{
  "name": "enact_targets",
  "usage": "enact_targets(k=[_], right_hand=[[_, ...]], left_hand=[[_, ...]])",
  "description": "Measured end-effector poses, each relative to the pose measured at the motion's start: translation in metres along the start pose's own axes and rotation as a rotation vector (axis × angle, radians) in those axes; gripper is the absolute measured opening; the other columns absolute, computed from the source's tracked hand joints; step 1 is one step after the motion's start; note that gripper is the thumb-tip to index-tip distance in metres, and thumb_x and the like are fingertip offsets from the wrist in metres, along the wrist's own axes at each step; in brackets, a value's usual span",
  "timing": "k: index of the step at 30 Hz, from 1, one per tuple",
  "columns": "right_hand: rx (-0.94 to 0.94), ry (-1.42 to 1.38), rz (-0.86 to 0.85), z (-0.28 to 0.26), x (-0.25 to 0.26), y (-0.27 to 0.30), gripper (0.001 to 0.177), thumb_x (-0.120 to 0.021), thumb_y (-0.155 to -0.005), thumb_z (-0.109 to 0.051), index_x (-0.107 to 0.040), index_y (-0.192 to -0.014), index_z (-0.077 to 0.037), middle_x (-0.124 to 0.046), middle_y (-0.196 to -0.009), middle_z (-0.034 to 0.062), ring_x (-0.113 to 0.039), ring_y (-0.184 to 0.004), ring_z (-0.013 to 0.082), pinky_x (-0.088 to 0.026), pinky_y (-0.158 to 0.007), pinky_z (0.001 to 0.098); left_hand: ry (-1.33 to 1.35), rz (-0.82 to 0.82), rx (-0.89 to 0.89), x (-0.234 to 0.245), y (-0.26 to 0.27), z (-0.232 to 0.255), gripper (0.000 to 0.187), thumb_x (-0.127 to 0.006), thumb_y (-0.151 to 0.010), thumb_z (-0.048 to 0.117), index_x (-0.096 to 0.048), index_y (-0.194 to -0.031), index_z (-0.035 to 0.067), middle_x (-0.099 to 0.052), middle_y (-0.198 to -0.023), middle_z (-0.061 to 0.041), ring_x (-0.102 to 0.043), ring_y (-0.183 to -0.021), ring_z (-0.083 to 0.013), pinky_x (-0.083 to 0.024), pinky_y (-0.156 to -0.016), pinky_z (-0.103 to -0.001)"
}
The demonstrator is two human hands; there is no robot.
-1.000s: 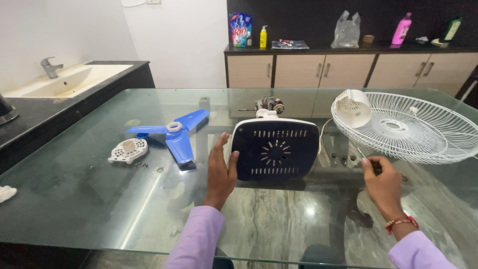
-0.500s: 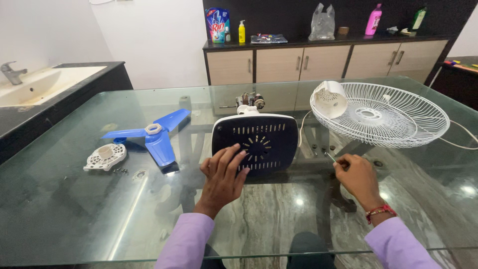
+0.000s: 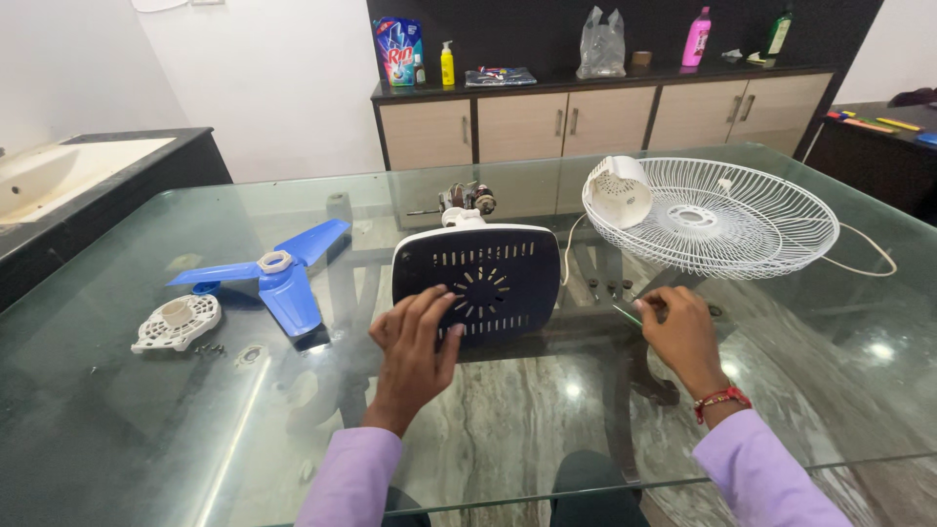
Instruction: The person secures the rear housing of a disassembled electric fan by inserting and tightening screws with a screwdriver. The fan blades, front grille, and motor assembly remain on the table during this step.
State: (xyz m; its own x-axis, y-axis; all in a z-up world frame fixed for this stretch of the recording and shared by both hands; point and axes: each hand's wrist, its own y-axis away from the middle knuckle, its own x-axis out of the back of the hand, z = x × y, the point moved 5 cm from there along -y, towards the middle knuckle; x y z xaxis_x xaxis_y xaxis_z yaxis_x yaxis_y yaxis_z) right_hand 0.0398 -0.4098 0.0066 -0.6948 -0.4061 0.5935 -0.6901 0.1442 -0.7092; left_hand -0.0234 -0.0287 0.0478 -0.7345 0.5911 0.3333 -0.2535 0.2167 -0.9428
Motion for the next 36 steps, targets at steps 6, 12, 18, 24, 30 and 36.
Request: enact_targets(k=[6,12,18,24,30,36], right_hand=[[0.107,0.026,0.073,-0.001,-0.018,-0.008,0.011,-0.075,-0.087,-0.02,-0.078,-0.093,-0.011,-0.071,-0.092,0.0077,-0.061,-0.091,0.0317,-0.049,-0.086,0.0422],[0.049,0.083,0.012,-0.003,-0.043,-0.028,0.017,-0.077,-0.085,-0.029,-0.079,-0.099,-0.019,-0.071,-0.097,-0.0003,-0.055,-0.103,0.0297,-0.045,-0.089,0.0471],[0.056,0.197,-0.061,-0.012,-0.063,-0.036,0.018,-0.077,-0.086,-0.033,-0.08,-0.1,-0.021,-0.067,-0.104,0.0003,-0.051,-0.112,0.0283,-0.039,-0.094,0.0531],[0.123,0.247,-0.066,-0.016,-0.078,-0.043,0.028,-0.077,-0.084,-0.033,-0.079,-0.107,-0.018,-0.065,-0.114,0.0027,-0.05,-0.116,0.0301,-0.038,-0.096,0.0528],[0.032,0.344,-0.189,-0.019,-0.086,-0.046,0.024,-0.075,-0.084,-0.036,-0.083,-0.1,-0.021,-0.065,-0.116,0.0022,-0.047,-0.116,0.0311,-0.035,-0.098,0.0542],[0.138,0.383,-0.109,-0.032,-0.082,-0.046,0.018,-0.074,-0.088,-0.032,-0.083,-0.097,-0.02,-0.068,-0.111,-0.0034,-0.05,-0.114,0.0249,-0.033,-0.097,0.0487]], left_hand=[[0.034,0.131,0.297,0.014,0.001,-0.03,0.05,-0.065,-0.099,0.02,-0.048,-0.143,0.005,-0.053,-0.145,-0.011,-0.043,-0.134,-0.0286,-0.024,-0.11,-0.046],[0.072,0.062,0.29,0.006,0.004,-0.028,0.05,-0.064,-0.101,0.023,-0.047,-0.145,0.005,-0.05,-0.148,-0.012,-0.042,-0.135,-0.0284,-0.024,-0.108,-0.046],[0.066,0.058,0.315,0.005,0.005,-0.03,0.052,-0.063,-0.101,0.024,-0.045,-0.145,0.003,-0.049,-0.148,-0.012,-0.04,-0.133,-0.029,-0.023,-0.108,-0.047],[0.061,0.055,0.325,0.004,0.005,-0.03,0.051,-0.063,-0.101,0.023,-0.045,-0.145,0.004,-0.048,-0.148,-0.012,-0.04,-0.134,-0.0291,-0.024,-0.108,-0.046],[0.059,0.047,0.331,0.003,0.005,-0.03,0.051,-0.063,-0.1,0.023,-0.046,-0.144,0.005,-0.049,-0.147,-0.012,-0.041,-0.133,-0.0281,-0.024,-0.107,-0.046],[0.071,0.033,0.349,0.002,0.005,-0.031,0.05,-0.063,-0.101,0.024,-0.046,-0.144,0.005,-0.05,-0.148,-0.01,-0.041,-0.132,-0.0267,-0.025,-0.106,-0.046]])
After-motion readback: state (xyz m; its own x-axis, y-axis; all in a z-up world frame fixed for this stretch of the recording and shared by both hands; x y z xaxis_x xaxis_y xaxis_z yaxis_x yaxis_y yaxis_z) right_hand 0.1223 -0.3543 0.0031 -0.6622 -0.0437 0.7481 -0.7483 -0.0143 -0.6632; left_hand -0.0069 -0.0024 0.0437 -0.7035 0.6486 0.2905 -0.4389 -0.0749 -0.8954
